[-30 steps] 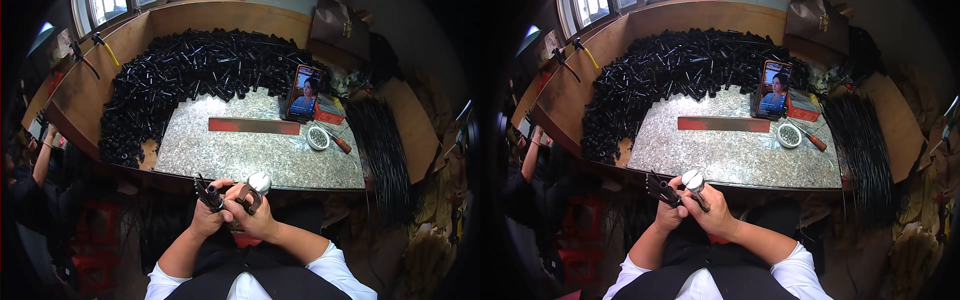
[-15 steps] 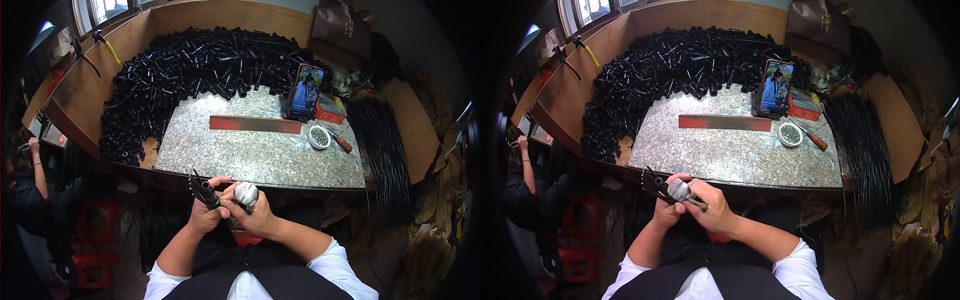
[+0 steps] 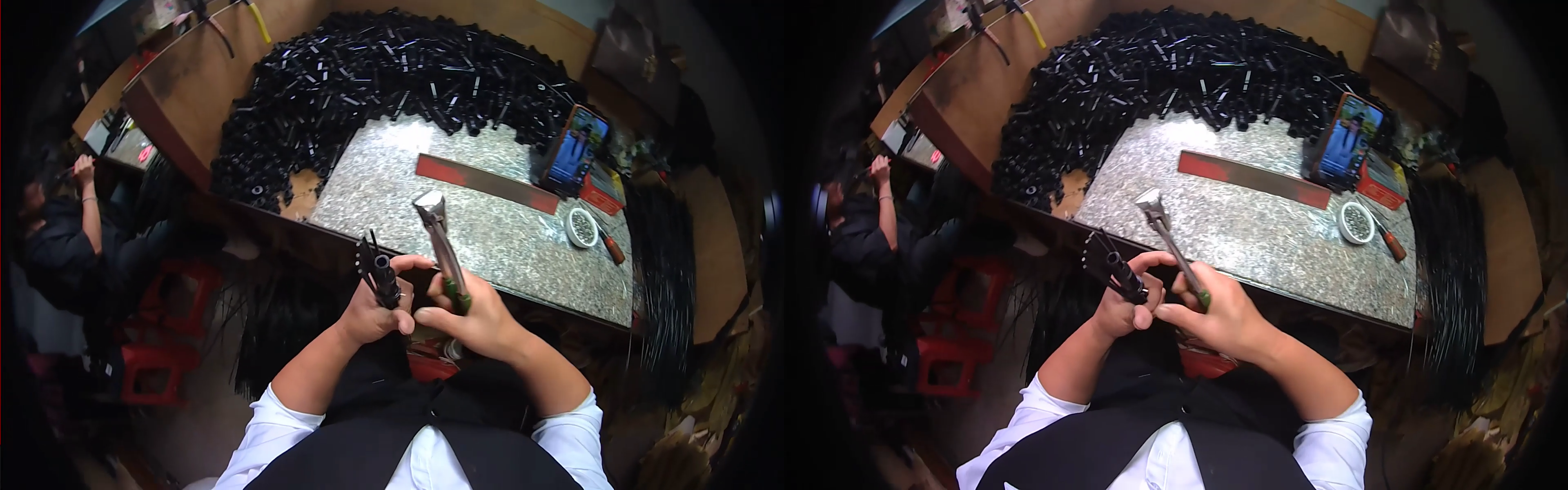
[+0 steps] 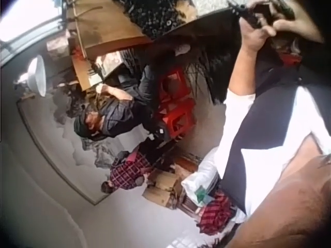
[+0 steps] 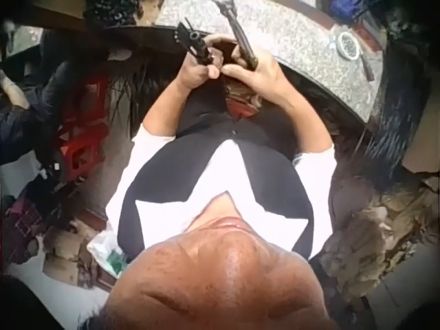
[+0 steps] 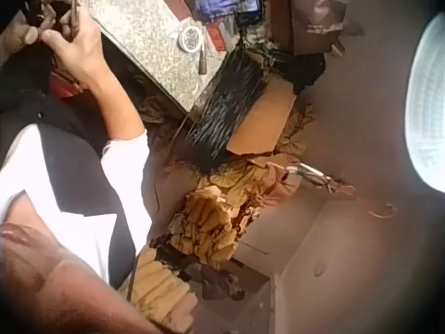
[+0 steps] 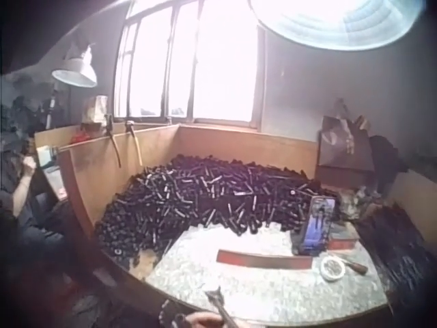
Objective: Assembling bundles of black components into a plastic connector and securing them using tools.
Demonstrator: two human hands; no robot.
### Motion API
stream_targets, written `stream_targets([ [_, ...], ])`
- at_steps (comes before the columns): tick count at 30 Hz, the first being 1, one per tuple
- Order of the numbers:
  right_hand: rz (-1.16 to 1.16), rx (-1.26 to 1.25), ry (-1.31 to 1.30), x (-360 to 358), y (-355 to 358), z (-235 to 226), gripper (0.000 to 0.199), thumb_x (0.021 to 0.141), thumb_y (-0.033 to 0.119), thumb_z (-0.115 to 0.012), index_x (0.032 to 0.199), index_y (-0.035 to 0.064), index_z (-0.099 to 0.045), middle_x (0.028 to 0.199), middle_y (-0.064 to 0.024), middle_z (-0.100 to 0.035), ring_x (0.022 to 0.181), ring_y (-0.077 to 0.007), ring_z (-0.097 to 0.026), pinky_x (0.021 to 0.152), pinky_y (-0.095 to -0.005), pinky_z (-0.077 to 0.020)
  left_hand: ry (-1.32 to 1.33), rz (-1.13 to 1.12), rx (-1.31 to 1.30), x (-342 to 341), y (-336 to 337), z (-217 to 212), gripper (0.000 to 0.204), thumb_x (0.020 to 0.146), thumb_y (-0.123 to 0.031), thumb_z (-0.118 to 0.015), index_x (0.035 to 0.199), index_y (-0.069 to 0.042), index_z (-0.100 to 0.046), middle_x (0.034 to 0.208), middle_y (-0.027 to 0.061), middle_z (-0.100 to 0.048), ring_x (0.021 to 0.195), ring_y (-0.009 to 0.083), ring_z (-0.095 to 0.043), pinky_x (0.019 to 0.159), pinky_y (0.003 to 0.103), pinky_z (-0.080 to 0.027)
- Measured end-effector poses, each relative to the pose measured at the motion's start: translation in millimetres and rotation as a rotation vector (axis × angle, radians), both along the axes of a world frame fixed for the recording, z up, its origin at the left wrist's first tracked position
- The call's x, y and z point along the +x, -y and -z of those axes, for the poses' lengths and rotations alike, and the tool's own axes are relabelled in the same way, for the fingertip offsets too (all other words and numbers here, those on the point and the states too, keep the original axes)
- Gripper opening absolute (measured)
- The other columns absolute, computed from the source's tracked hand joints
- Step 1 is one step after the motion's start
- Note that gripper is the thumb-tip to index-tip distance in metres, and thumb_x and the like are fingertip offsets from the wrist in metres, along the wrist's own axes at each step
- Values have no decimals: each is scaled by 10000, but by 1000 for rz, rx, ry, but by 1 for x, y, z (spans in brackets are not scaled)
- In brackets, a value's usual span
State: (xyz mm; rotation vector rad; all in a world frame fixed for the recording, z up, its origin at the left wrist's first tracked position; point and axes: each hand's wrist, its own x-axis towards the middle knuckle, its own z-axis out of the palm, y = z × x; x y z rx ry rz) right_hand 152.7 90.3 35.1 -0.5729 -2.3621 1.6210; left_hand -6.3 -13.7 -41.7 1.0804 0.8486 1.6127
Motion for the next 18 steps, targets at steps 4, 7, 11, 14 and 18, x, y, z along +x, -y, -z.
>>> stream_targets([
  [4, -77, 370, -41, 30, -6, -5, 536, 743, 68, -716, 1219, 40, -470, 726, -49, -508, 592, -163, -493, 588, -303, -427, 116, -41, 19, -8, 7, 9, 858, 631, -433, -809, 1240, 49, -445, 545, -76, -414, 499, 17, -404, 472, 196, -291],
  [7, -102, 740, -48, 49, -8, -3, 732, 690, 43, -728, 1354, 59, -421, 757, -109, -546, 585, -262, -548, 561, -365, -465, 130, -96, 13, -12, 6, 13, 759, 626, -418, -821, 1144, 51, -527, 543, -75, -426, 509, 22, -406, 482, 202, -308],
  [11, -68, 1022, 162, 58, 2, -14, 683, 686, 34, -721, 1325, 84, -487, 689, -82, -480, 537, -238, -513, 495, -360, -436, 63, -49, -26, -6, 3, 2, 633, 588, -402, -856, 1006, 11, -622, 697, -53, -542, 623, 30, -469, 565, 197, -367],
  [14, -48, 1107, 160, 60, 3, -11, 643, 699, 37, -709, 1308, 101, -514, 663, -70, -451, 516, -221, -490, 471, -355, -415, -13, -35, -66, -7, -1, 4, 633, 539, -412, -878, 959, -2, -640, 815, -20, -597, 757, 44, -513, 641, 195, -400],
  [18, -13, 1247, 110, 62, -3, -4, 621, 711, 50, -693, 1303, 123, -522, 679, -65, -449, 544, -210, -484, 474, -346, -391, -32, 67, -105, -10, -2, 2, 603, 547, -377, -883, 953, -3, -639, 828, -13, -612, 769, 64, -537, 665, 213, -426],
])
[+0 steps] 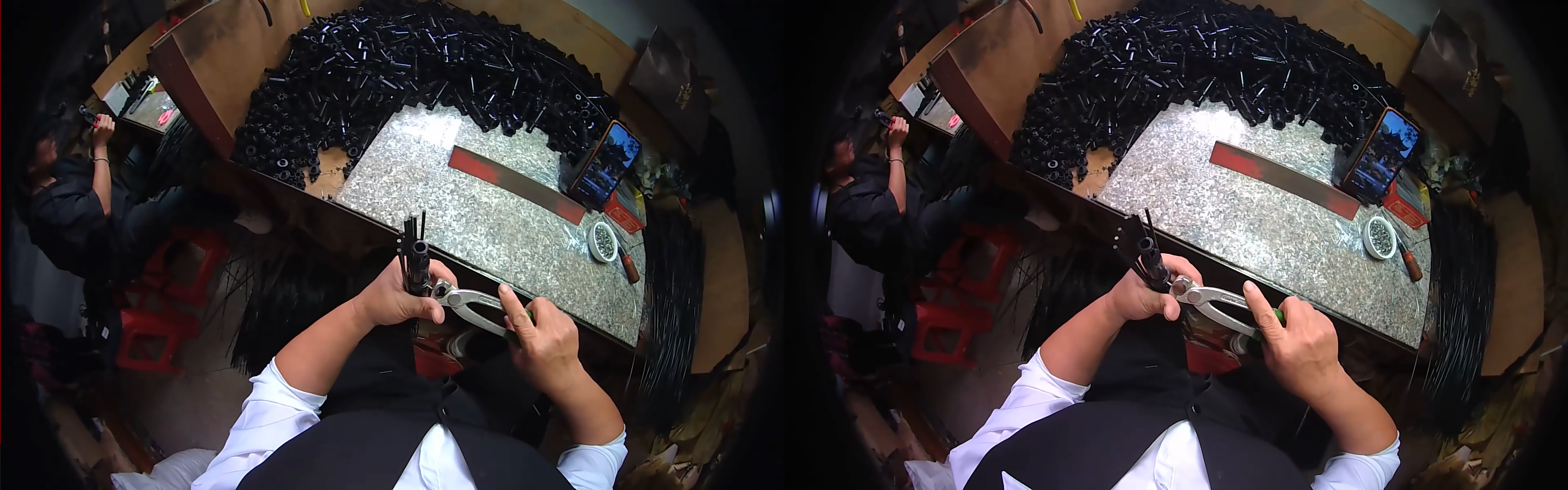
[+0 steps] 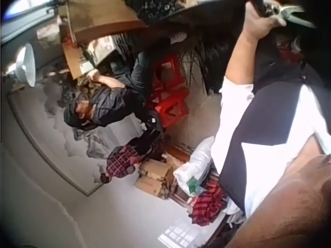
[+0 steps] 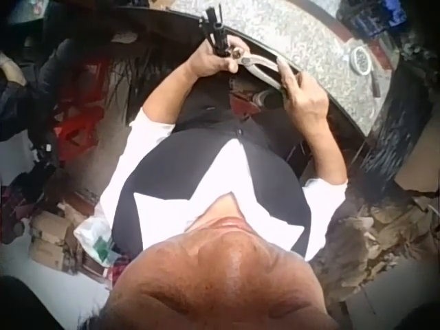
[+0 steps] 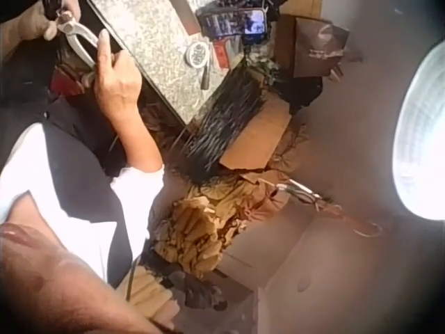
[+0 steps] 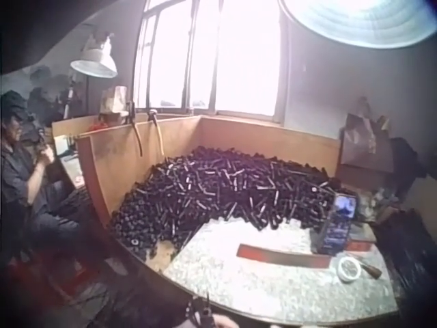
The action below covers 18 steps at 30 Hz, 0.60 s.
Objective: Assembling bundles of black components into a plastic connector and securing them using tools.
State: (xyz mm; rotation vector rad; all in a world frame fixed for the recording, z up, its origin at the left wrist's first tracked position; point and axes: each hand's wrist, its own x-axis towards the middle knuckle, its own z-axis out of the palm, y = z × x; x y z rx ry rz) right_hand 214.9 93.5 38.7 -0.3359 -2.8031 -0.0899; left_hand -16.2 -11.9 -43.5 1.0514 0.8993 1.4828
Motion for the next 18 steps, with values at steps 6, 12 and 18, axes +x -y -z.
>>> stream_targets([
  [6, 28, 47, -10, 0, -2, 2, 629, 707, 51, -684, 1307, 130, -513, 764, -94, -456, 662, -248, -488, 559, -365, -384, -9, -2, -7, 6, 0, -4, 545, 577, -306, -888, 957, -9, -635, 828, -7, -616, 765, 67, -546, 671, 215, -436],
  [12, 33, 53, -21, -1, -1, 3, 624, 713, 49, -670, 1310, 129, -510, 762, -94, -451, 656, -249, -483, 560, -367, -383, -51, -76, 0, 12, 1, -6, 519, 590, -269, -888, 967, -19, -632, 818, -9, -613, 752, 59, -543, 662, 216, -441],
  [18, 44, 7, 14, 3, 0, 1, 611, 728, 42, -655, 1316, 107, -503, 714, -91, -445, 599, -240, -489, 522, -361, -400, -128, -156, -15, 20, 0, -16, 459, 608, -227, -883, 941, -35, -630, 795, -29, -593, 728, 46, -531, 647, 210, -440],
])
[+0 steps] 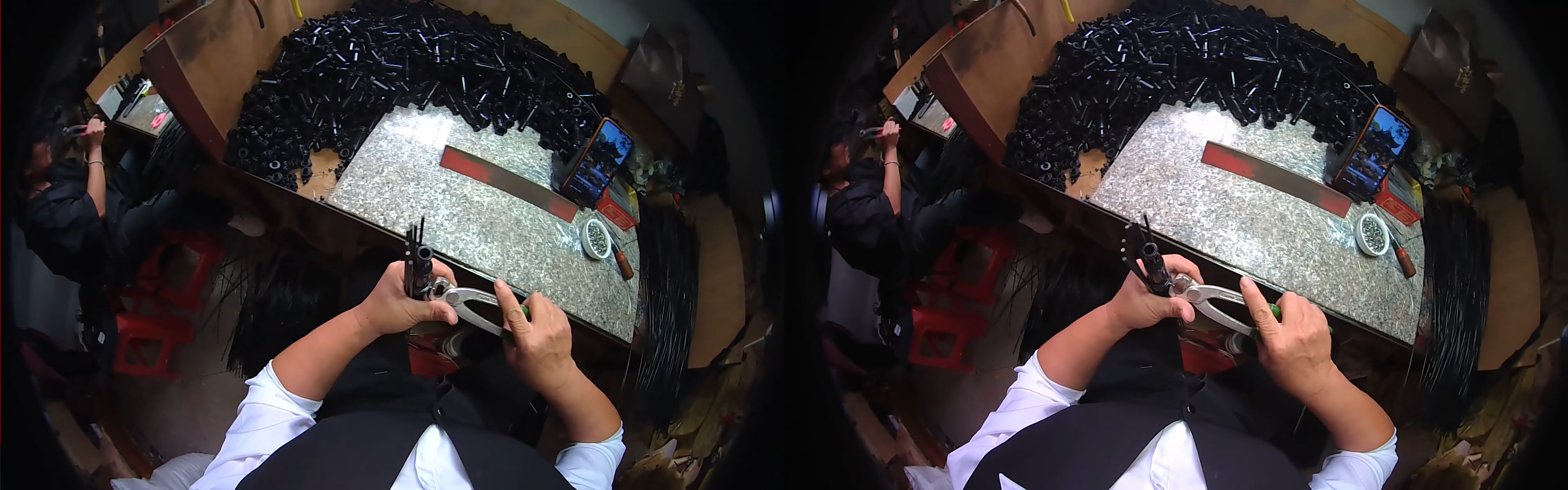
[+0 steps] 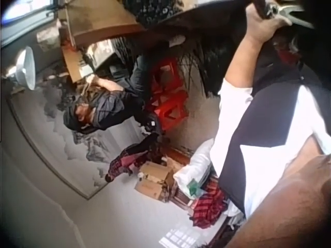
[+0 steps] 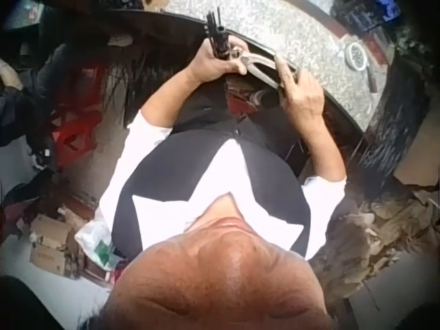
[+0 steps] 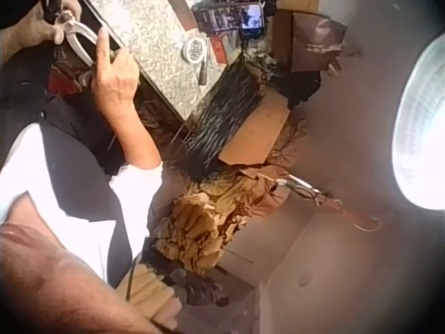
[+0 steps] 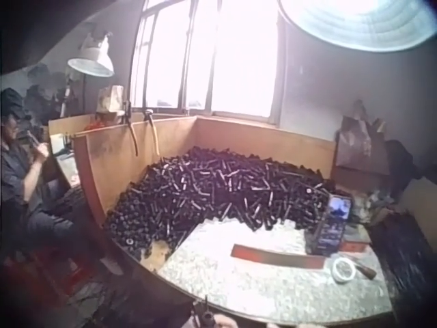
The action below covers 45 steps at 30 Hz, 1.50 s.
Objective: Assembling bundles of black components into a plastic connector and securing them using tools.
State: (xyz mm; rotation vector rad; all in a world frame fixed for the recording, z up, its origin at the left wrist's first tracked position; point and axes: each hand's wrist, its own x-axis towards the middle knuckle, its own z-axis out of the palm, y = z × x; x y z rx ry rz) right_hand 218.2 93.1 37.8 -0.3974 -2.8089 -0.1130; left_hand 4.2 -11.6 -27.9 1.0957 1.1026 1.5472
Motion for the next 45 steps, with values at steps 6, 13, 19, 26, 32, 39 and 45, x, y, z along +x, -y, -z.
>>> stream_targets([
  [6, 32, -311, 96, -4, 12, -15, 667, 722, 34, -661, 1353, 101, -458, 717, -93, -463, 571, -246, -523, 506, -357, -437, -174, -138, 27, 0, 2, 7, 518, 569, -276, -898, 938, -41, -620, 842, -33, -566, 718, 39, -484, 625, 206, -407],
  [13, -21, -244, -8, 0, 9, -13, 710, 692, 31, -683, 1359, 88, -448, 754, -97, -466, 619, -249, -500, 557, -358, -425, -54, -35, 9, -4, 2, 0, 592, 525, -287, -920, 954, -24, -608, 809, -34, -574, 719, 25, -506, 624, 183, -413],
  [19, -21, -247, 99, 9, 12, -22, 677, 691, 33, -691, 1333, 94, -484, 740, -86, -465, 588, -220, -502, 516, -345, -425, 23, 110, -4, -8, 5, 12, 522, 581, -155, -892, 977, -9, -584, 761, -19, -579, 657, 29, -511, 581, 185, -409],
  [26, -19, -121, 113, 11, 18, -22, 690, 672, 24, -677, 1332, 90, -487, 696, -74, -430, 535, -202, -483, 454, -334, -413, -98, 39, -61, -1, 6, -1, 350, 654, -160, -844, 878, -30, -610, 737, -16, -566, 661, 35, -509, 575, 196, -401],
  [32, -41, -219, 112, 6, 20, -14, 715, 675, 32, -673, 1354, 83, -454, 711, -85, -440, 552, -225, -504, 474, -351, -427, -236, 44, -73, -8, 8, 1, 211, 719, -156, -770, 813, -38, -622, 750, 4, -578, 675, 56, -517, 602, 210, -410],
  [39, 6, -604, 216, 2, -13, -16, 697, 784, 216, -700, 1397, 139, -376, 889, -156, -571, 780, -340, -605, 664, -419, -486, -23, -162, 36, 1, 5, 11, 421, 790, -5, -673, 1163, 15, -479, 590, -50, -482, 494, 31, -436, 488, 188, -364],
  [45, 319, -266, 118, -2, -67, 7, 665, 824, 480, -614, 1347, 120, -420, 944, -197, -570, 806, -378, -599, 677, -439, -490, 173, -337, 97, -12, 4, -3, 214, 901, -112, -610, 739, -84, -473, 488, -16, -387, 367, 76, -357, 389, 236, -340],
])
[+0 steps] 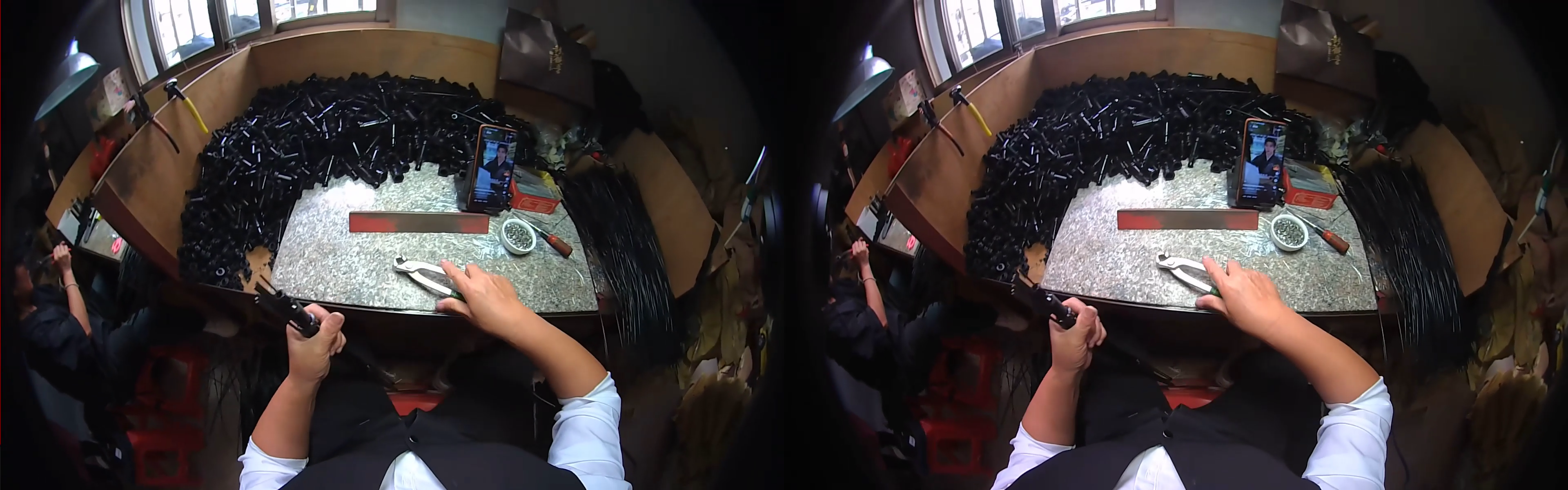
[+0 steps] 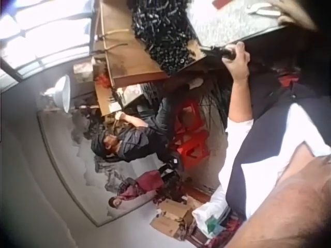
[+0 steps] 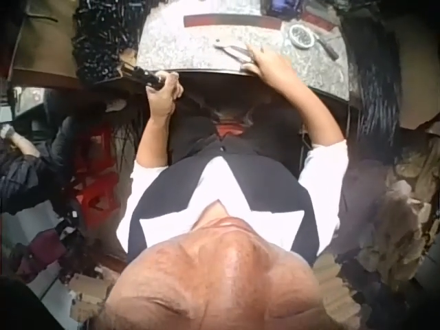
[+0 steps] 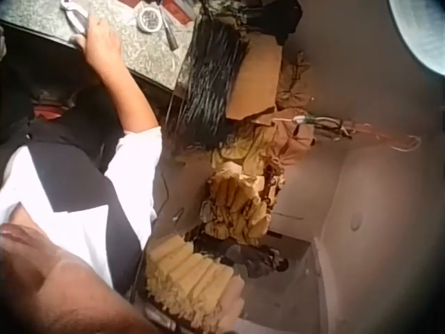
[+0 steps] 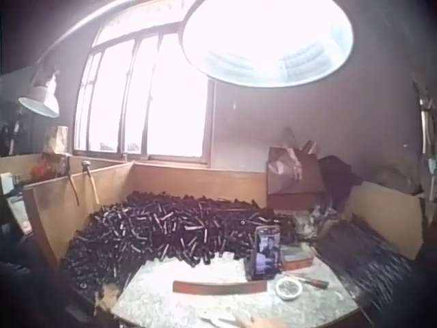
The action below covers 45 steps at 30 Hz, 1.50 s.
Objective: Assembling bundles of black components into a plastic connector and securing them using tools.
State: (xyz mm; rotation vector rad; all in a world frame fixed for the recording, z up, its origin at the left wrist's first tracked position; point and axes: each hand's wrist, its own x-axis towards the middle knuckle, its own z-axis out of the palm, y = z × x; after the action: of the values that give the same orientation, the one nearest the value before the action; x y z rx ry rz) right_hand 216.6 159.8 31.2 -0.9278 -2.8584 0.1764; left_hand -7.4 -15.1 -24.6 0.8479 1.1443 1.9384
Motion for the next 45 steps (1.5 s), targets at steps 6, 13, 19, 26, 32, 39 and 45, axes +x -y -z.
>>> stream_targets([
  [6, -191, 266, -303, -9, 24, 13, 473, 775, 370, -683, 1136, 79, -591, 911, -119, -583, 859, -298, -563, 732, -375, -459, 68, -73, 113, -24, 10, -33, 242, 975, -201, -492, 752, -116, -453, 479, -27, -298, 368, 78, -296, 370, 246, -299],
  [13, -442, -1113, -372, -7, 110, 67, 605, 888, 190, -628, 1408, 77, -340, 1024, -101, -557, 865, -140, -585, 744, -284, -483, 554, -27, 357, -28, -4, -66, 405, 975, -354, -476, 646, -137, -380, 476, -47, -270, 371, 61, -245, 384, 222, -266],
  [19, -380, -1254, -1111, 3, 82, 27, 610, 862, 150, -640, 1366, 11, -327, 1303, -170, -410, 874, -201, -615, 735, -315, -547, 1061, 11, 320, 6, -5, -39, 417, 911, -478, -534, 704, -119, -486, 560, -4, -444, 599, 129, -500, 685, 286, -447],
  [26, -179, -833, -995, 24, 65, -54, 55, 788, 1, -642, 838, -9, -621, 875, -128, -606, 643, -112, -601, 507, -238, -519, 478, 856, -389, 62, 23, 12, 868, 845, -726, -241, 1093, 47, -550, 985, 206, -643, 922, 307, -637, 829, 393, -500],
  [32, -291, -595, -617, -3, 76, 16, 232, 771, 202, -725, 754, 1, -610, 686, -131, -604, 606, -269, -611, 571, -347, -494, -312, 298, -24, 46, 5, -58, 451, 891, -323, -629, 1142, 15, -466, 909, 78, -595, 809, 128, -585, 725, 247, -484],
  [39, -348, -688, -488, -26, 95, 52, 297, 782, 260, -709, 725, -9, -599, 692, -158, -589, 670, -330, -605, 631, -391, -496, -142, 160, 288, 23, -16, -132, 524, 844, -112, -695, 1240, -39, -359, 1015, 63, -530, 845, 86, -539, 768, 220, -477],
  [45, -531, -818, -243, -19, 67, 9, 360, 800, 312, -731, 972, 27, -596, 839, -72, -581, 713, -158, -567, 631, -301, -470, -215, 358, 239, 19, -24, -150, 141, 825, -83, -701, 923, -19, -623, 835, 61, -609, 813, 109, -559, 723, 205, -420],
])
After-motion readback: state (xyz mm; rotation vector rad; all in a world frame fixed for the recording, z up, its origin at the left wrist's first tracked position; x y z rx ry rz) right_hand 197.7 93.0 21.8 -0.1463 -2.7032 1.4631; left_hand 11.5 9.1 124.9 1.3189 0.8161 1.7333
